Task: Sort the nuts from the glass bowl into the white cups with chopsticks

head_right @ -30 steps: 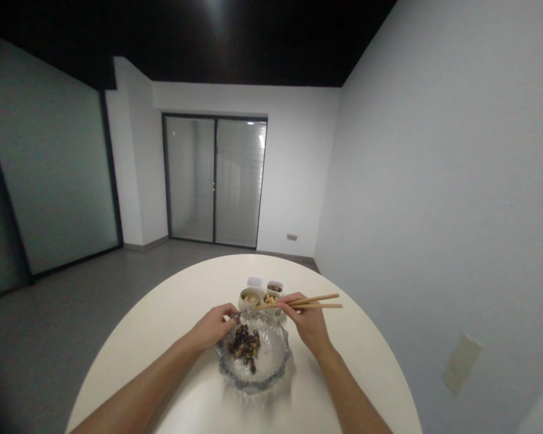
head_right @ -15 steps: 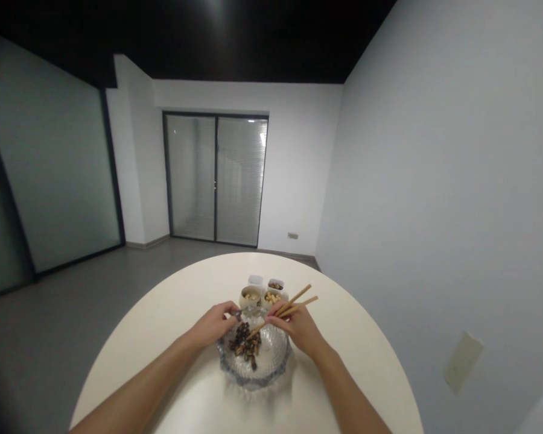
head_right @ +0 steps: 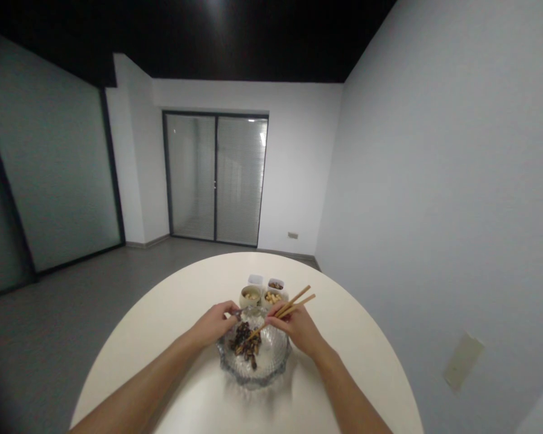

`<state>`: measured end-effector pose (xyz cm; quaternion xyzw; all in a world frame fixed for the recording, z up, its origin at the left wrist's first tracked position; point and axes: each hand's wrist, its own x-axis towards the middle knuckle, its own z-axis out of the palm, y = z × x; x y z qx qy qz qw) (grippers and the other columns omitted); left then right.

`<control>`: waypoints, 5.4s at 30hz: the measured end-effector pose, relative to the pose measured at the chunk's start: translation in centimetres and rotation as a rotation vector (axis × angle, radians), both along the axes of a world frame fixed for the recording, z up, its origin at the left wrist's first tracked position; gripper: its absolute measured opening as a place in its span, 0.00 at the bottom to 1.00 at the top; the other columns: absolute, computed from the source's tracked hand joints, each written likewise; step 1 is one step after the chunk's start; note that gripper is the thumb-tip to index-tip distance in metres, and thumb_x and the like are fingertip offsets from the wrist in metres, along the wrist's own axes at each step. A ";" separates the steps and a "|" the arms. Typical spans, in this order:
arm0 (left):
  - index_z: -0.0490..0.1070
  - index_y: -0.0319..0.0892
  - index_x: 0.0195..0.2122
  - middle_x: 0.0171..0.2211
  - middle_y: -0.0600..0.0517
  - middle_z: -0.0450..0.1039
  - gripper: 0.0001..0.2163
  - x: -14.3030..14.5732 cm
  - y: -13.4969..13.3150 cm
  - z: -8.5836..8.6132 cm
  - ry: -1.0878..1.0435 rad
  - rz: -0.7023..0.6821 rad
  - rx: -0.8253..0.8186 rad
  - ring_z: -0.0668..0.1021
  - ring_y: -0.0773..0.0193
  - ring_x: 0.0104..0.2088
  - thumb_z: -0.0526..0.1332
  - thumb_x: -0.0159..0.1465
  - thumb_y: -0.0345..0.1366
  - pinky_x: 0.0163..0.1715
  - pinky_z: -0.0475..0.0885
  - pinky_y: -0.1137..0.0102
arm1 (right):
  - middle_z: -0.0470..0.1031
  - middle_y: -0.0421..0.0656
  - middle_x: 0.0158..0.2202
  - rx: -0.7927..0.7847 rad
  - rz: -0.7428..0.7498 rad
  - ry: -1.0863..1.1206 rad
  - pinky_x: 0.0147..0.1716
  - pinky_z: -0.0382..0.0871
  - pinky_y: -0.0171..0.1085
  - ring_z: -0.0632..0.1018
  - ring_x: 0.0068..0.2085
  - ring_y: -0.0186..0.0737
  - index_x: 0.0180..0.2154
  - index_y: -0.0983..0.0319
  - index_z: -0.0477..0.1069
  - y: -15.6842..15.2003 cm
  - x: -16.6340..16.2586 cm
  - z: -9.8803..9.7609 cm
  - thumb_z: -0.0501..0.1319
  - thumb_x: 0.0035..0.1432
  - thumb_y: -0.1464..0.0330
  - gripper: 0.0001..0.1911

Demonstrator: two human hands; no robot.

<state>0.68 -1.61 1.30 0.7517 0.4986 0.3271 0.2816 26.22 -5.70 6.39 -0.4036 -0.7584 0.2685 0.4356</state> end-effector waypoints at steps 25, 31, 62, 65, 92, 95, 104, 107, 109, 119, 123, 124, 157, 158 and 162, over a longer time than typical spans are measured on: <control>0.76 0.40 0.39 0.36 0.50 0.79 0.11 -0.3 0.3 -0.2 0.011 0.008 0.018 0.78 0.61 0.35 0.58 0.59 0.36 0.35 0.69 0.72 | 0.81 0.42 0.27 0.099 -0.100 0.194 0.31 0.76 0.39 0.80 0.30 0.43 0.30 0.59 0.78 1.8 0.9 1.5 0.71 0.51 0.55 0.14; 0.77 0.40 0.39 0.38 0.49 0.80 0.11 -0.4 0.1 0.2 0.006 0.009 0.006 0.78 0.60 0.36 0.58 0.59 0.37 0.35 0.69 0.72 | 0.80 0.43 0.26 0.199 -0.159 0.231 0.29 0.77 0.39 0.80 0.28 0.43 0.29 0.59 0.79 3.6 0.5 3.3 0.72 0.49 0.53 0.16; 0.77 0.40 0.40 0.39 0.49 0.80 0.12 -0.4 0.4 0.0 -0.002 -0.004 0.009 0.78 0.60 0.37 0.58 0.58 0.35 0.36 0.69 0.72 | 0.81 0.43 0.26 0.139 -0.135 0.246 0.30 0.75 0.38 0.80 0.29 0.43 0.30 0.60 0.77 5.7 0.0 2.2 0.71 0.51 0.52 0.18; 0.77 0.40 0.39 0.37 0.50 0.80 0.11 -0.2 0.6 -0.4 -0.010 -0.008 0.018 0.78 0.61 0.35 0.58 0.59 0.36 0.34 0.69 0.72 | 0.82 0.43 0.28 0.072 -0.068 0.191 0.32 0.75 0.38 0.81 0.31 0.44 0.30 0.59 0.77 3.6 0.2 1.8 0.71 0.51 0.54 0.15; 0.76 0.40 0.39 0.37 0.50 0.80 0.11 0.1 0.2 -0.3 -0.038 -0.014 0.003 0.78 0.61 0.34 0.58 0.59 0.36 0.34 0.68 0.72 | 0.81 0.43 0.28 -0.033 -0.028 0.007 0.30 0.70 0.36 0.78 0.30 0.42 0.31 0.61 0.79 0.3 2.3 -0.8 0.69 0.54 0.57 0.14; 0.76 0.40 0.40 0.37 0.50 0.80 0.11 0.1 0.2 -0.3 -0.039 -0.012 0.001 0.78 0.61 0.34 0.58 0.59 0.35 0.34 0.68 0.72 | 0.81 0.43 0.28 -0.027 -0.032 0.001 0.30 0.70 0.36 0.78 0.30 0.42 0.31 0.61 0.79 0.1 2.3 -0.6 0.70 0.54 0.56 0.14; 0.76 0.40 0.39 0.37 0.50 0.80 0.11 0.1 0.0 0.0 -0.036 -0.009 -0.027 0.78 0.62 0.33 0.57 0.58 0.35 0.33 0.69 0.72 | 0.81 0.44 0.29 0.011 -0.027 0.009 0.33 0.72 0.37 0.79 0.32 0.44 0.32 0.61 0.79 0.0 2.1 -0.6 0.69 0.54 0.53 0.17; 0.76 0.39 0.39 0.37 0.49 0.80 0.11 0.1 0.0 0.1 -0.034 -0.006 -0.010 0.78 0.61 0.34 0.58 0.58 0.35 0.35 0.69 0.71 | 0.81 0.44 0.30 0.012 -0.016 -0.010 0.32 0.71 0.37 0.79 0.33 0.44 0.32 0.60 0.80 0.0 2.1 -0.7 0.69 0.55 0.54 0.16; 0.76 0.40 0.39 0.37 0.49 0.80 0.11 0.1 0.0 0.1 -0.029 -0.004 -0.003 0.78 0.60 0.35 0.58 0.58 0.35 0.35 0.69 0.71 | 0.81 0.44 0.30 0.004 -0.011 -0.016 0.32 0.71 0.38 0.79 0.33 0.44 0.32 0.60 0.80 0.0 2.1 -0.7 0.69 0.55 0.54 0.16; 0.76 0.40 0.39 0.37 0.50 0.80 0.11 0.2 0.0 -0.1 -0.020 -0.006 0.007 0.78 0.61 0.34 0.58 0.58 0.35 0.35 0.69 0.72 | 0.81 0.44 0.29 -0.010 -0.020 -0.016 0.30 0.70 0.37 0.79 0.31 0.43 0.32 0.60 0.79 -0.1 2.0 -0.7 0.69 0.55 0.54 0.15; 0.76 0.40 0.39 0.35 0.50 0.79 0.11 0.2 0.2 -0.3 -0.023 -0.005 -0.011 0.77 0.62 0.32 0.57 0.58 0.35 0.34 0.68 0.72 | 0.81 0.44 0.29 0.008 -0.016 0.019 0.30 0.71 0.37 0.79 0.31 0.43 0.32 0.60 0.79 -0.2 2.1 -0.4 0.69 0.54 0.54 0.16; 0.76 0.40 0.39 0.35 0.50 0.79 0.11 0.2 0.2 -0.3 -0.023 -0.007 -0.012 0.77 0.62 0.32 0.57 0.58 0.35 0.34 0.68 0.72 | 0.81 0.44 0.29 0.014 -0.022 0.031 0.31 0.72 0.37 0.79 0.31 0.43 0.31 0.60 0.79 -0.2 2.1 -0.3 0.69 0.54 0.54 0.16; 0.77 0.40 0.39 0.38 0.49 0.80 0.11 -0.5 0.0 0.3 -0.013 0.004 0.014 0.78 0.59 0.37 0.58 0.60 0.39 0.36 0.70 0.72 | 0.82 0.45 0.33 0.293 -0.404 0.164 0.38 0.75 0.43 0.81 0.35 0.47 0.33 0.59 0.77 6.0 2.8 1.2 0.65 0.54 0.46 0.22; 0.77 0.41 0.39 0.39 0.49 0.80 0.11 -0.5 0.0 0.3 -0.014 0.003 0.014 0.78 0.59 0.37 0.59 0.60 0.39 0.36 0.70 0.72 | 0.81 0.45 0.31 0.281 -0.401 0.187 0.36 0.75 0.43 0.80 0.33 0.47 0.32 0.59 0.77 5.5 2.7 1.4 0.66 0.53 0.46 0.22; 0.77 0.40 0.39 0.37 0.50 0.79 0.11 -0.3 0.2 0.0 -0.013 0.001 0.005 0.78 0.60 0.35 0.58 0.60 0.38 0.35 0.69 0.72 | 0.79 0.43 0.25 0.151 -0.287 0.205 0.28 0.72 0.39 0.77 0.27 0.43 0.29 0.60 0.77 3.5 2.6 1.3 0.70 0.50 0.48 0.21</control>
